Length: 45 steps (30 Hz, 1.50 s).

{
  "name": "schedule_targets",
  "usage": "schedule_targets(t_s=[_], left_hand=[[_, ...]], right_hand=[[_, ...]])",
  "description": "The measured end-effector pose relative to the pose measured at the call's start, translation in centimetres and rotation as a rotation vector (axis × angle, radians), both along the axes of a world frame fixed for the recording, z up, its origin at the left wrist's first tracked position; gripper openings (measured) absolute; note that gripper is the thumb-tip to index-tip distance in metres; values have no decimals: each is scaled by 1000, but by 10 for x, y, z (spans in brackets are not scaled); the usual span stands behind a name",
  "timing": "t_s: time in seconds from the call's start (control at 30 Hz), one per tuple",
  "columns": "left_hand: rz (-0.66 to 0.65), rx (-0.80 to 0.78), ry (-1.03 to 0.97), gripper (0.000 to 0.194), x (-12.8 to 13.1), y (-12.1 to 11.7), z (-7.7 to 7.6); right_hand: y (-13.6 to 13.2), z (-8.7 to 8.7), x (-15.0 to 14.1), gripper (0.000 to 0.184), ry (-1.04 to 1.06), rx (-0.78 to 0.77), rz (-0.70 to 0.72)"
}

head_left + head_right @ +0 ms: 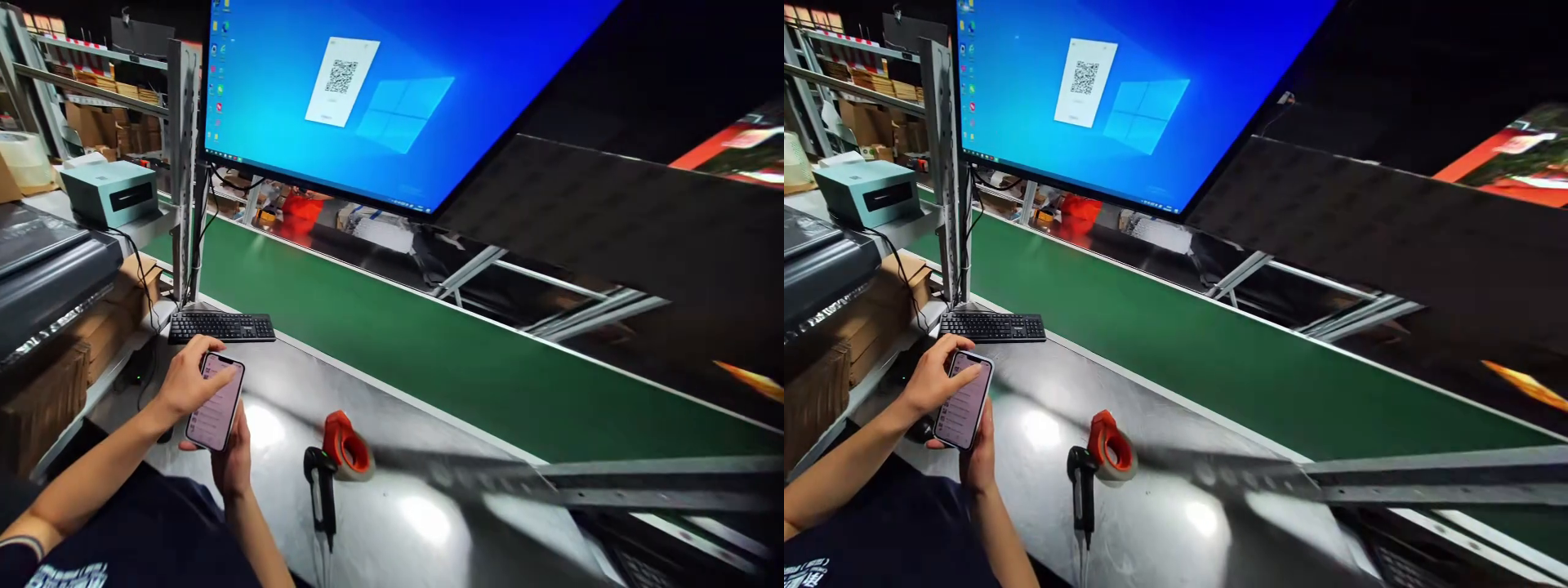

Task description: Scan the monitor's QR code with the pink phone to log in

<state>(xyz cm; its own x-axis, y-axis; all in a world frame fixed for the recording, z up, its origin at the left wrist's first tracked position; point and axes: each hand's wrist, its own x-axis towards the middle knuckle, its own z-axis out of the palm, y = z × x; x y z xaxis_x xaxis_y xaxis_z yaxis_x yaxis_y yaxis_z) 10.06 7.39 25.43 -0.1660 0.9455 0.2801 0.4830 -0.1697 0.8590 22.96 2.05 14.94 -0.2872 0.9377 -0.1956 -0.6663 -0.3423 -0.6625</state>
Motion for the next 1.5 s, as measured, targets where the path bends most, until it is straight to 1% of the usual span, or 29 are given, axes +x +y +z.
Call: schedule_targets(t_s=[0.2, 0.3, 0.37, 0.43, 0.5, 0.57, 0.63, 0.7, 0.87, 0.97, 1.03, 1.1, 1.17, 1.23, 1.27, 1.3, 1.33, 1.37, 1.4, 1.43, 1.47, 1.5], left_hand=[[49, -2, 38, 44, 13, 6, 0], [61, -16, 29, 42, 15, 8, 2], [59, -40, 4, 48, 14, 8, 1], [36, -82, -56, 59, 11, 8, -2], [-19, -115, -149, 65, 7, 9, -7], [-76, -125, -242, 64, 3, 9, -13], [-104, -116, -289, 62, 1, 8, -18], [-107, -98, -279, 64, 1, 6, -20], [-101, -76, -177, 72, 2, 1, -21], [-96, -85, -153, 73, 1, 0, -22], [-88, -84, -139, 72, 2, -1, -23], [-80, -75, -122, 70, 3, -2, -24], [-68, -74, -122, 69, 5, -5, -28], [-40, -64, -163, 75, 6, -6, -35], [-19, -43, -197, 79, 6, -5, -40], [3, -7, -239, 81, 5, -4, -44], [32, 38, -285, 82, 3, -4, -49], [65, 80, -332, 81, 0, -3, -52], [102, 112, -377, 79, -2, -4, -55], [142, 133, -421, 78, -5, -7, -57], [182, 143, -464, 77, -7, -12, -59], [218, 145, -509, 76, -9, -17, -62]], right_hand=[[3, 13, 6, 79, -10, 11, 36], [3, 10, 5, 81, 0, 30, 34], [2, 4, 3, 80, 6, 15, 11], [2, 1, 1, 79, 20, -13, -26], [2, 3, 0, 78, 41, -36, -51], [1, 8, 0, 76, 59, -51, -46], [1, 13, 1, 75, 70, -76, -44], [0, 14, 2, 74, 72, -96, -45], [-2, 10, 1, 75, 85, -107, -45], [-3, 17, 1, 77, 77, -105, -46], [-5, 21, 1, 79, 47, -93, -14], [-10, 19, 0, 75, 8, -72, 7], [-13, 9, 1, 71, -30, -68, -2], [-5, -1, 5, 71, -72, -53, -16], [5, -1, 9, 72, -90, -33, -18], [19, 4, 14, 74, -101, 2, -17], [36, 17, 18, 76, -105, 52, -17], [55, 37, 23, 79, -101, 112, -13], [74, 65, 26, 82, -90, 177, -6], [94, 97, 28, 84, -77, 248, 0], [112, 132, 29, 81, -65, 317, 15], [130, 168, 28, 73, -42, 386, 16]])
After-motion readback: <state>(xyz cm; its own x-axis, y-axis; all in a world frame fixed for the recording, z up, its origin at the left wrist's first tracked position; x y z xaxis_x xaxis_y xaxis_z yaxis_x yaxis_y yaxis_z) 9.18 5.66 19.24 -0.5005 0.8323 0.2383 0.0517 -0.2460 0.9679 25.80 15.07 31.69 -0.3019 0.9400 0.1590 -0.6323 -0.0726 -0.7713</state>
